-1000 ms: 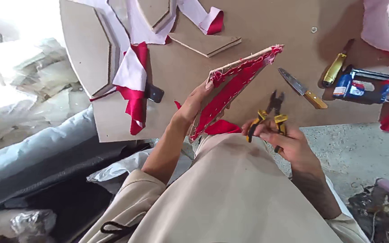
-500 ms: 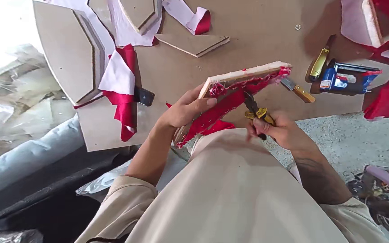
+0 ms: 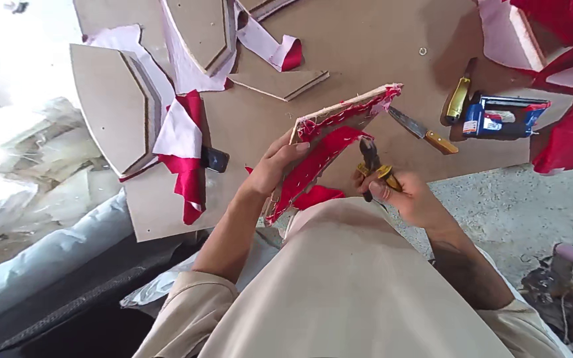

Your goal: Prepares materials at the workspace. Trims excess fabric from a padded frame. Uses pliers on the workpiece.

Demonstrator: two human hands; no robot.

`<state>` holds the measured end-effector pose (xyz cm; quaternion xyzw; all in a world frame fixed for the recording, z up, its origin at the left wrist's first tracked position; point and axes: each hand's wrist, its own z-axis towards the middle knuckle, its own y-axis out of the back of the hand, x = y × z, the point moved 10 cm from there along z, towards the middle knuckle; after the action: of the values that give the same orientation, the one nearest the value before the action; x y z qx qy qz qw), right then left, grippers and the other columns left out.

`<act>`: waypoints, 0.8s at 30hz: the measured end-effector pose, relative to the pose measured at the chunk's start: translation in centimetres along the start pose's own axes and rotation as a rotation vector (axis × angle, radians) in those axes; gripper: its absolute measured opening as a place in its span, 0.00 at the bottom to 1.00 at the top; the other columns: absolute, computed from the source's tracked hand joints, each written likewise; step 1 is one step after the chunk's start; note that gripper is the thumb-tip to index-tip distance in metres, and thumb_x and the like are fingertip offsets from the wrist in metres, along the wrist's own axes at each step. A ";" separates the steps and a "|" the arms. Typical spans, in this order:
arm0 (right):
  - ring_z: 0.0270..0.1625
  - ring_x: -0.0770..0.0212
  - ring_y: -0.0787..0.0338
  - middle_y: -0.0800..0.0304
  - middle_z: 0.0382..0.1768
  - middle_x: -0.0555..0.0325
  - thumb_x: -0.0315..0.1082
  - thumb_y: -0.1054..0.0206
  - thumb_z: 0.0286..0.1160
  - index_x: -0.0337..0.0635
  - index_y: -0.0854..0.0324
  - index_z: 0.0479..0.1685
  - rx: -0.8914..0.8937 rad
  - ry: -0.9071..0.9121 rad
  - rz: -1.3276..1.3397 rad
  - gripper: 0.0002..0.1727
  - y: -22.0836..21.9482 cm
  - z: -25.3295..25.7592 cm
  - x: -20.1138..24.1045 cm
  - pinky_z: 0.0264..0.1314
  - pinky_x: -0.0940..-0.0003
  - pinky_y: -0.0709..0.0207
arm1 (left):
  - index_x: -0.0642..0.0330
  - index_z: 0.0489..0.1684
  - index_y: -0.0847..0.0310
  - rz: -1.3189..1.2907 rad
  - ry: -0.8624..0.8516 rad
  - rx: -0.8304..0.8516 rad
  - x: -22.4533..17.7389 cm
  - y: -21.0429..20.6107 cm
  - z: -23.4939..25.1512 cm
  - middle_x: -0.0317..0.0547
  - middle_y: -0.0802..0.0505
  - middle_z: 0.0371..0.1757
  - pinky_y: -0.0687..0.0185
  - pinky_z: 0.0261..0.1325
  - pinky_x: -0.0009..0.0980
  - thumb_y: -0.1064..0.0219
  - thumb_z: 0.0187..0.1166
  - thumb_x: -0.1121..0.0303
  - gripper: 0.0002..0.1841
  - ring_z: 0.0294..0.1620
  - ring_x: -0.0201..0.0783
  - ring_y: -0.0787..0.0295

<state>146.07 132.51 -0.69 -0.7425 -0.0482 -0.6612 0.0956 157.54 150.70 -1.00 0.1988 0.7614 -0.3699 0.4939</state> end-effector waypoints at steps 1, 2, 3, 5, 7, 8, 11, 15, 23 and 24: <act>0.60 0.52 0.07 0.07 0.58 0.47 0.41 0.42 0.91 0.32 0.16 0.56 0.013 0.011 0.075 0.19 0.2 0.1 0.3 0.66 0.52 0.11 | 0.41 0.76 0.26 0.019 -0.022 0.023 -0.2 0.0 0.0 0.39 0.06 0.51 0.07 0.48 0.35 0.44 0.88 0.49 0.21 0.46 0.34 0.07; 0.60 0.51 0.07 0.08 0.58 0.47 0.41 0.43 0.92 0.31 0.16 0.56 0.034 0.018 0.114 0.19 0.3 0.2 0.5 0.67 0.51 0.11 | 0.41 0.75 0.24 0.044 -0.041 0.032 -0.4 -0.1 0.0 0.36 0.06 0.52 0.07 0.51 0.34 0.42 0.88 0.49 0.21 0.48 0.33 0.07; 0.61 0.51 0.07 0.08 0.58 0.47 0.41 0.44 0.92 0.31 0.16 0.56 0.059 0.024 0.130 0.19 0.4 0.3 0.7 0.68 0.52 0.12 | 0.42 0.74 0.23 0.064 -0.055 0.042 -0.6 -0.1 -0.1 0.36 0.06 0.52 0.07 0.52 0.34 0.41 0.88 0.50 0.20 0.48 0.32 0.07; 0.60 0.55 0.07 0.06 0.57 0.50 0.40 0.44 0.92 0.33 0.15 0.54 0.104 0.005 0.134 0.18 0.5 0.3 0.9 0.68 0.56 0.12 | 0.44 0.72 0.22 0.138 -0.051 0.056 -0.6 -0.3 -0.2 0.33 0.05 0.52 0.08 0.54 0.32 0.38 0.86 0.53 0.19 0.49 0.30 0.07; 0.58 0.59 0.07 0.05 0.54 0.53 0.39 0.43 0.92 0.34 0.13 0.53 0.123 -0.013 0.147 0.18 0.6 0.3 0.9 0.66 0.59 0.12 | 0.45 0.71 0.22 0.232 -0.063 0.103 -0.7 -1.0 -0.2 0.28 0.06 0.54 0.10 0.59 0.28 0.35 0.84 0.53 0.20 0.53 0.25 0.08; 0.55 0.60 0.06 0.05 0.49 0.55 0.39 0.42 0.91 0.34 0.13 0.51 0.115 -0.017 0.157 0.17 0.7 0.3 0.9 0.63 0.61 0.12 | 0.45 0.71 0.22 0.252 -0.076 0.120 -0.7 -1.3 -0.2 0.26 0.06 0.54 0.11 0.60 0.27 0.34 0.84 0.53 0.20 0.53 0.23 0.09; 0.49 0.62 0.07 0.06 0.43 0.57 0.38 0.41 0.90 0.36 0.14 0.47 0.091 -0.015 0.189 0.15 1.1 0.2 0.7 0.58 0.63 0.12 | 0.46 0.71 0.21 0.167 -0.098 0.102 -0.2 -0.8 -0.1 0.32 0.05 0.52 0.09 0.56 0.32 0.34 0.83 0.52 0.21 0.50 0.29 0.07; 0.61 0.57 0.07 0.06 0.57 0.52 0.39 0.44 0.93 0.34 0.14 0.54 0.151 -0.006 0.227 0.18 0.8 -0.1 0.5 0.69 0.58 0.13 | 0.45 0.68 0.20 0.170 -0.121 0.107 -0.6 -0.8 -0.2 0.30 0.05 0.53 0.08 0.57 0.32 0.35 0.84 0.53 0.18 0.51 0.28 0.07; 0.36 0.69 0.09 0.09 0.33 0.63 0.41 0.39 0.89 0.40 0.14 0.43 0.037 -0.064 0.187 0.14 1.5 0.0 0.4 0.43 0.69 0.11 | 0.44 0.71 0.21 0.246 -0.190 0.161 -1.0 -1.4 -0.3 0.25 0.07 0.57 0.11 0.61 0.28 0.35 0.83 0.59 0.19 0.55 0.23 0.10; 0.26 0.72 0.15 0.15 0.26 0.65 0.44 0.38 0.88 0.42 0.16 0.39 -0.068 -0.053 0.056 0.16 1.7 -0.2 0.6 0.29 0.74 0.17 | 0.46 0.71 0.22 0.211 -0.160 0.149 -0.7 -1.4 -0.3 0.28 0.06 0.55 0.10 0.59 0.30 0.36 0.83 0.60 0.18 0.54 0.26 0.09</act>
<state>146.31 130.77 -0.19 -0.7635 -0.0073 -0.6397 0.0878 156.74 150.06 0.22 0.2836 0.6651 -0.3862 0.5728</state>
